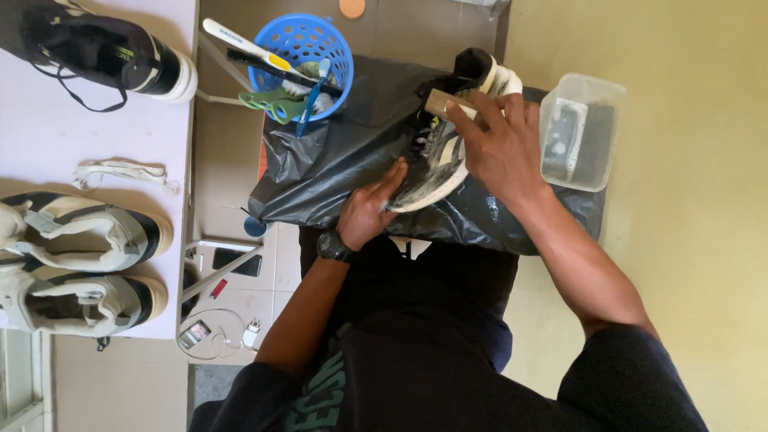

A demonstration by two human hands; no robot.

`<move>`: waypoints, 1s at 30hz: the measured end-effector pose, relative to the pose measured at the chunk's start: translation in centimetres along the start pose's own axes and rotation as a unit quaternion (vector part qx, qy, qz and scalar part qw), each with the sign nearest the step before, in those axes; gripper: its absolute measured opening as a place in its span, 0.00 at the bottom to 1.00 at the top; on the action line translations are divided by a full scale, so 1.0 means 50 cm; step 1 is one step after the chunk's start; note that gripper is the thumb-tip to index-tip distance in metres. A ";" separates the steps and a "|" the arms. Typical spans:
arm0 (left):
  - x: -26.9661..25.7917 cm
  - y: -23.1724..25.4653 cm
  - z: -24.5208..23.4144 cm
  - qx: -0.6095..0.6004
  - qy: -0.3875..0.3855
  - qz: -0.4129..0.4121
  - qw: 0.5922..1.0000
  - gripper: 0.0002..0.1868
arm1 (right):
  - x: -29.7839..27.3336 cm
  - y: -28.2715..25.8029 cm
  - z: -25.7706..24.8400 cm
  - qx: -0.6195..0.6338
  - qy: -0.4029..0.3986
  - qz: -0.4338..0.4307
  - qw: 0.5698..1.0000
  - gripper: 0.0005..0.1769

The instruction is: The person scrubs a black and white sneaker with a brush, repeatedly dipping the brush into a container of liquid. The person holds the shoe steady with one hand while scrubbing the upper and side panels with the other.

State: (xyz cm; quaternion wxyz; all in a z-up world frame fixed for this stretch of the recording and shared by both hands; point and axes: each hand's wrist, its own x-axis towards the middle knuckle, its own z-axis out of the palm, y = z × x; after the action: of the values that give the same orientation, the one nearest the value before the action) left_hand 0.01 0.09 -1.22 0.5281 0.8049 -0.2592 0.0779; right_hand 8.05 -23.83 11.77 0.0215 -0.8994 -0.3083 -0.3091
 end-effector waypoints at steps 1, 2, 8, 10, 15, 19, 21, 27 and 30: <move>-0.001 0.001 -0.002 0.000 0.000 -0.002 1.000 0.33 | -0.002 -0.016 -0.014 0.002 -0.001 0.000 1.000 0.15; -0.002 0.003 -0.003 0.014 -0.005 -0.005 1.000 0.34 | -0.003 -0.032 -0.028 0.029 -0.021 0.009 0.999 0.14; -0.024 -0.037 0.018 0.055 -0.018 -0.008 0.998 0.36 | -0.030 -0.117 -0.072 0.073 -0.050 0.010 0.996 0.14; -0.042 -0.073 0.032 0.085 -0.030 -0.010 0.996 0.35 | -0.028 -0.144 -0.085 0.075 -0.052 0.001 0.996 0.15; -0.103 -0.156 0.084 0.142 -0.041 -0.034 0.988 0.12 | -0.027 -0.196 -0.114 0.143 -0.029 0.020 0.989 0.14; 0.016 0.028 -0.020 0.049 -0.007 -0.006 0.999 0.25 | -0.037 -0.194 -0.114 0.184 -0.031 0.039 0.982 0.15; -0.049 -0.082 0.042 0.125 -0.016 -0.038 0.991 0.10 | -0.045 -0.174 -0.104 0.186 -0.021 0.045 0.981 0.12; 0.003 0.010 -0.009 0.013 -0.009 0.006 1.000 0.34 | -0.129 -0.049 -0.009 0.132 -0.005 0.110 0.985 0.11; 0.001 0.005 -0.004 0.013 -0.018 0.006 1.000 0.33 | -0.103 0.013 -0.005 0.148 0.018 0.152 0.977 0.13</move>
State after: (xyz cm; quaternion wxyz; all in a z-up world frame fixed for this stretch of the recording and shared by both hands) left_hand -0.03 0.17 -0.89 0.5120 0.8116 -0.2724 0.0703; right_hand 5.11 -27.21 9.12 0.2067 -0.9171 -0.2095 -0.2688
